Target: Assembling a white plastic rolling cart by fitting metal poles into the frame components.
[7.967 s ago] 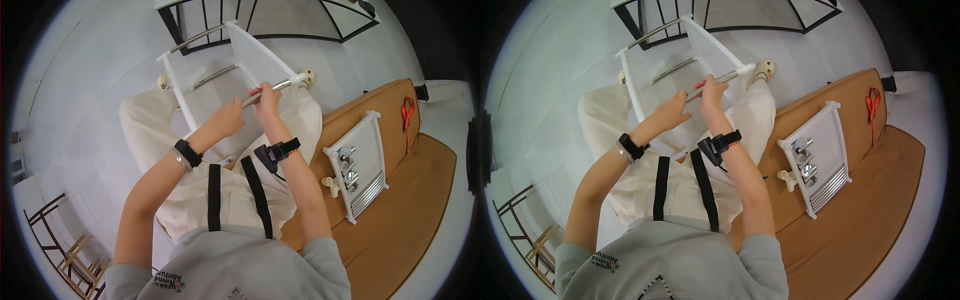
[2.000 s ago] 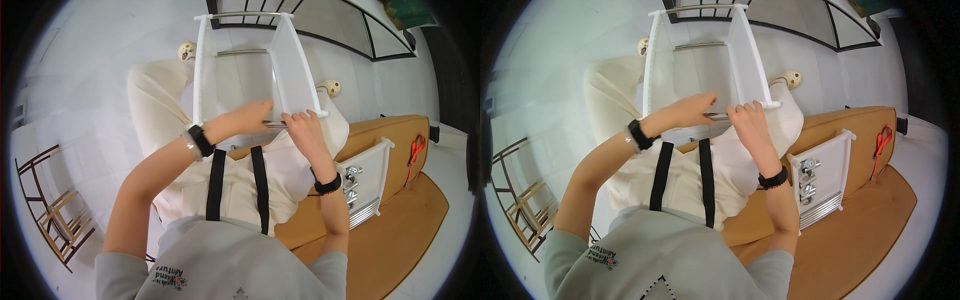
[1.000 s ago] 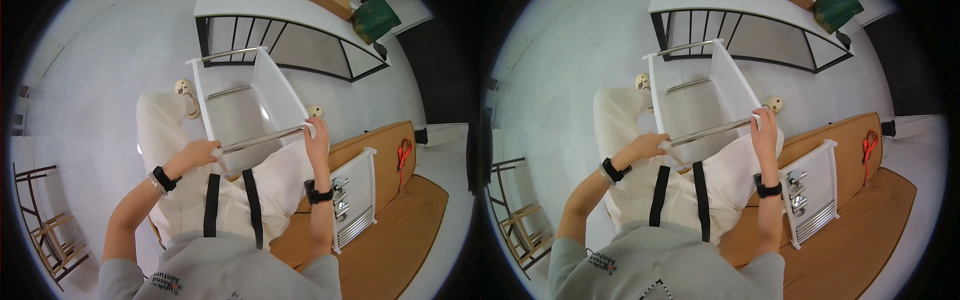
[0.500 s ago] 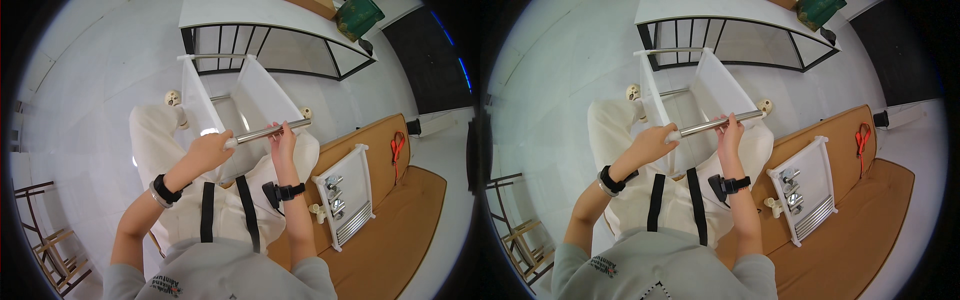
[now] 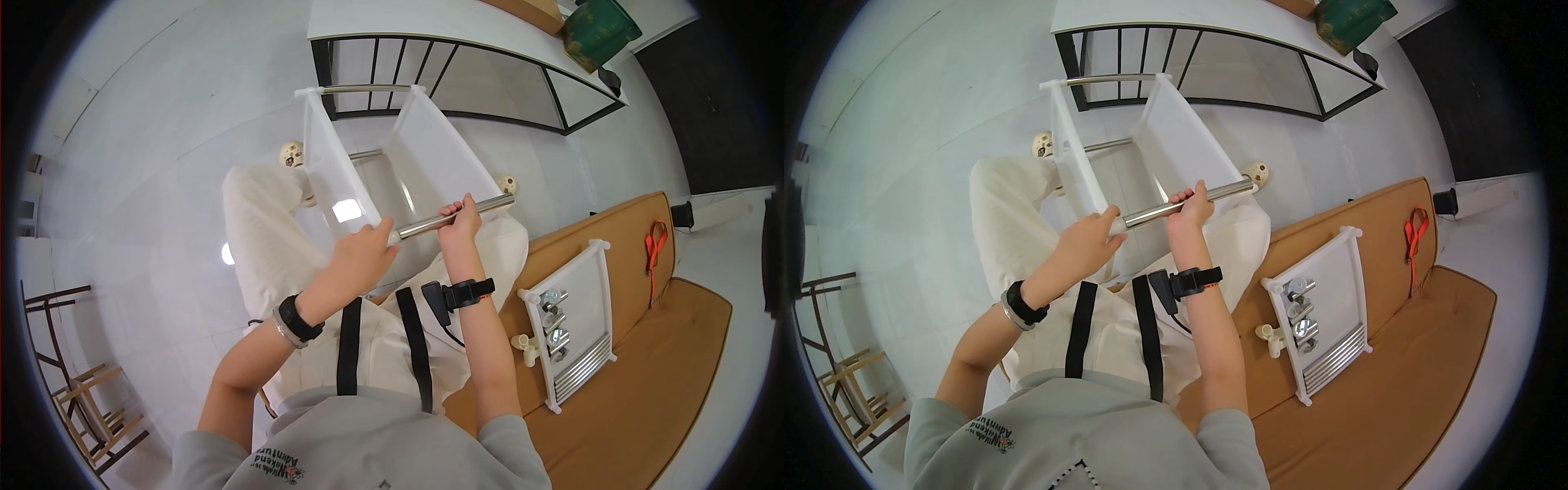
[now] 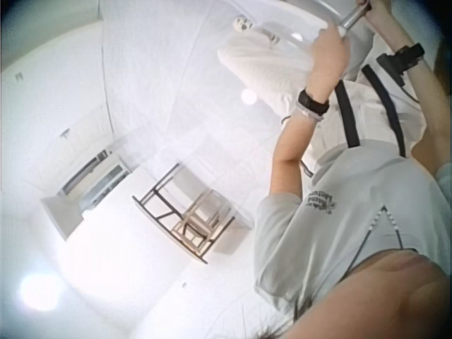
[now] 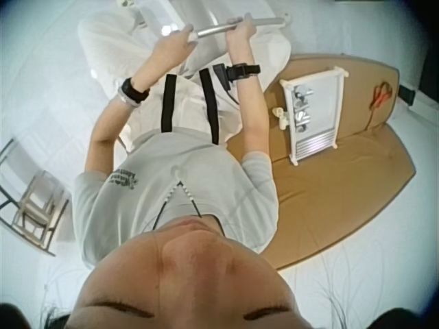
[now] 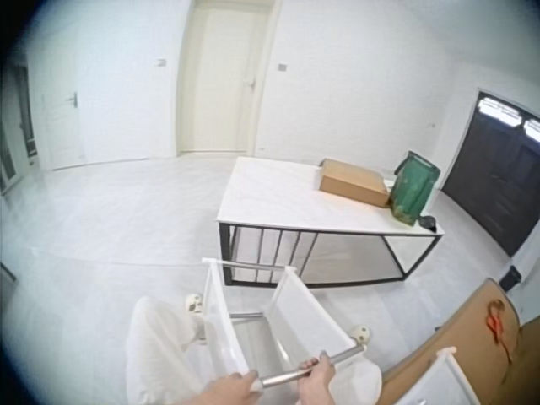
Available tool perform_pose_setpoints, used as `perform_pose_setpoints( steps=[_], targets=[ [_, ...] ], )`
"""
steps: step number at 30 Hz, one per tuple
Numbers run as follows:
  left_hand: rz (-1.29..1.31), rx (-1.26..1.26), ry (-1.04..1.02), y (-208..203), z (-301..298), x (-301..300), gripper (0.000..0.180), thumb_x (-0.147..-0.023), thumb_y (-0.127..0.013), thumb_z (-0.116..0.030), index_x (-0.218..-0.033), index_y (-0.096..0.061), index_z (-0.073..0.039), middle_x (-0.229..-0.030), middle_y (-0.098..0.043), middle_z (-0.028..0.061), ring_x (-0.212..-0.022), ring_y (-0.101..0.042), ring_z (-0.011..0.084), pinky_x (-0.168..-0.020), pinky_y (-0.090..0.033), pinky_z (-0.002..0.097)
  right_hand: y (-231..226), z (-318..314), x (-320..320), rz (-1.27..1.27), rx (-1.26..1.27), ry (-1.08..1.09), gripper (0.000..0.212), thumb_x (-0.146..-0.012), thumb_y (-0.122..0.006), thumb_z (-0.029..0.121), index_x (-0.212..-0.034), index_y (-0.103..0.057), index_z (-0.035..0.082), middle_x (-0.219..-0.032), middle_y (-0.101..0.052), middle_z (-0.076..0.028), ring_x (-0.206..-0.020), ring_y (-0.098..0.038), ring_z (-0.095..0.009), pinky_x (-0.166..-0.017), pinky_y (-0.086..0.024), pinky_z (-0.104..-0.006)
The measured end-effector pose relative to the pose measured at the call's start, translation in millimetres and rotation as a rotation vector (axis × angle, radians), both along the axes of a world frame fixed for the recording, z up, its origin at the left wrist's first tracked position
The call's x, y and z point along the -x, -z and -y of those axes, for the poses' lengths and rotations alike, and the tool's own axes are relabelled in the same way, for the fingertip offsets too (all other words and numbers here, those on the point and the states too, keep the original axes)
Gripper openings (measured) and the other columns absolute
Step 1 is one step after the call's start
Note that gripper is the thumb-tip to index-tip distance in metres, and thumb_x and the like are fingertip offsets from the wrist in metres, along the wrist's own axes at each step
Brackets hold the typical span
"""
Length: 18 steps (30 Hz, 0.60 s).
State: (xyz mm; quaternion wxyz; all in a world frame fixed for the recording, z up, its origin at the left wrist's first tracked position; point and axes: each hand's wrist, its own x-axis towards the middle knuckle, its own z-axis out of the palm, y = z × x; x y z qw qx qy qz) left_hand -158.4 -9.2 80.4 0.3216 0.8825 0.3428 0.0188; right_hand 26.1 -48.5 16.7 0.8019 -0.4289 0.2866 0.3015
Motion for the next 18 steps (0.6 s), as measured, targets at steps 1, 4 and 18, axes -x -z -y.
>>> perform_pose_setpoints(
  steps=[1, 4, 18],
  targets=[
    [0.008, -0.004, -0.007, 1.5, 1.1, 0.2, 0.029, -0.08, -0.056, -0.026, -0.1, -0.045, -0.007, -0.071, -0.056, 0.0154, -0.07, -0.057, 0.0342, -0.058, -0.044, 0.0433, 0.5, 0.5, 0.8, -0.005, 0.0, 0.003, 0.015, -0.088, -0.049, 0.016, -0.087, -0.037, 0.007, -0.066, -0.038, -0.002, -0.049, -0.037, -0.012, -0.041, -0.036, -0.0242],
    [-0.064, 0.037, 0.004, 0.6, 1.6, -0.5, 0.03, -0.081, -0.056, -0.028, -0.099, -0.045, -0.007, -0.072, -0.057, 0.0167, -0.069, -0.057, 0.0358, -0.057, -0.044, 0.0445, 2.3, 1.3, 2.8, 0.009, 0.039, -0.009, 0.015, -0.087, -0.05, 0.016, -0.088, -0.037, 0.007, -0.067, -0.04, -0.002, -0.05, -0.039, -0.011, -0.042, -0.037, -0.0241],
    [-0.051, 0.053, 0.136, 19.2, 11.7, -4.2, 0.034, -0.081, -0.056, -0.035, -0.096, -0.047, -0.006, -0.067, -0.057, 0.0171, -0.066, -0.057, 0.0367, -0.055, -0.044, 0.0448, 21.8, 10.3, -0.5, 0.061, 0.198, -0.032, 0.02, -0.086, -0.052, 0.016, -0.085, -0.035, 0.006, -0.066, -0.04, -0.003, -0.048, -0.038, -0.011, -0.04, -0.035, -0.026]
  ],
)
